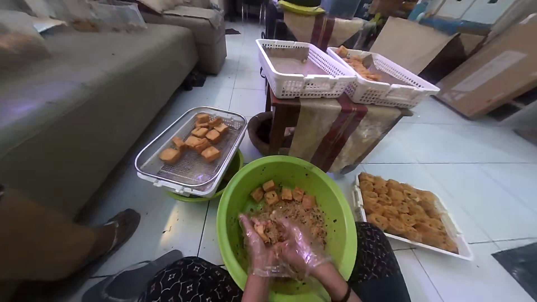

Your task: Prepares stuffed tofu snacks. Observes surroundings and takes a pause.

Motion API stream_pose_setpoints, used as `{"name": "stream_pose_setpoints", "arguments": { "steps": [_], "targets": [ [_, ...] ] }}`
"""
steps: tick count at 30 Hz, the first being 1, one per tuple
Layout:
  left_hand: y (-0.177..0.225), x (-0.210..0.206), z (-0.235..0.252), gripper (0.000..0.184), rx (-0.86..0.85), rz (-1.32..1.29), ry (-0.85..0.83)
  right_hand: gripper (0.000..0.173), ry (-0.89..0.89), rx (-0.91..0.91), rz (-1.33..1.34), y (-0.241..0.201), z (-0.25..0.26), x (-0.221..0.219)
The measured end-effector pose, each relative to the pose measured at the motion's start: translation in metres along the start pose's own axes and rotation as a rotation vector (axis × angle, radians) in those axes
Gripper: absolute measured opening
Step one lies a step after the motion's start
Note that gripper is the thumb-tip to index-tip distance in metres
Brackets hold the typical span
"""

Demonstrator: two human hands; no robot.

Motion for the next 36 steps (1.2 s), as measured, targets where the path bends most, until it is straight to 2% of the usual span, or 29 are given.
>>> {"name": "stream_pose_setpoints", "arguments": {
  "steps": [3, 7, 10, 12, 16, 18, 20, 22, 24, 26, 27, 29, 31, 34, 36],
  "targets": [
    [0.002, 0.001, -0.001, 0.064, -0.158, 0.153, 0.037, 0.050, 0.144, -0.026, 0.126, 0.002, 0.000, -0.003],
    [0.000, -0.001, -0.002, 0.063, -0.284, 0.341, 0.100, 0.035, 0.398, 0.035, 0.329, 0.007, -0.008, -0.016],
    [-0.004, -0.002, -0.002, 0.066, -0.267, 0.319, 0.016, 0.025, 0.492, 0.127, 0.324, 0.013, -0.010, -0.031],
    [-0.005, 0.001, -0.003, 0.071, -0.223, 0.258, -0.124, 0.019, 0.508, 0.098, 0.210, 0.014, -0.006, -0.028],
    [-0.005, -0.001, -0.009, 0.072, -0.222, 0.275, -0.289, 0.023, 0.442, -0.010, 0.025, 0.009, 0.012, -0.007],
    [-0.004, -0.002, -0.004, 0.069, -0.329, 0.396, -0.365, 0.030, 0.336, -0.007, 0.016, 0.006, 0.014, 0.006],
    [0.000, 0.002, -0.002, 0.057, -0.465, 0.656, -0.436, 0.034, 0.198, 0.031, 0.140, 0.005, 0.014, 0.017],
    [0.000, -0.001, -0.007, 0.046, -0.492, 0.898, -0.450, 0.032, 0.118, 0.040, 0.300, 0.018, 0.021, 0.021],
    [0.000, -0.007, -0.010, 0.056, -0.544, 1.108, -0.421, 0.027, 0.102, -0.027, 0.575, 0.039, 0.029, 0.017],
    [0.006, -0.008, -0.007, 0.053, -0.632, 1.185, -0.350, 0.026, 0.043, -0.112, 0.831, 0.041, 0.028, 0.022],
    [0.009, -0.007, -0.005, 0.048, -0.622, 1.163, -0.295, 0.030, 0.026, -0.137, 0.851, 0.043, 0.030, 0.025],
    [0.015, -0.006, -0.001, 0.039, -0.511, 1.104, -0.158, 0.029, 0.053, -0.103, 0.586, 0.055, 0.052, 0.025],
    [0.018, -0.006, 0.005, 0.038, -0.399, 1.073, -0.035, 0.030, 0.008, -0.023, 0.137, 0.078, 0.078, 0.012],
    [0.024, -0.011, 0.004, 0.055, -0.272, 1.078, 0.048, 0.041, -0.261, 0.081, -0.352, 0.093, 0.087, -0.018],
    [0.025, -0.010, 0.004, 0.065, -0.248, 1.054, 0.061, 0.034, -0.332, 0.107, -0.460, 0.094, 0.077, -0.033]
  ]
}}
Point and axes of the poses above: each hand's wrist, its own z-axis towards the middle knuckle, its own x-axis out of the back of the hand, y = z × x, the point moved 1 cm from there along z, towards the middle knuckle, and after that the axes turned 3 degrees about -z, right-handed, at the moved point
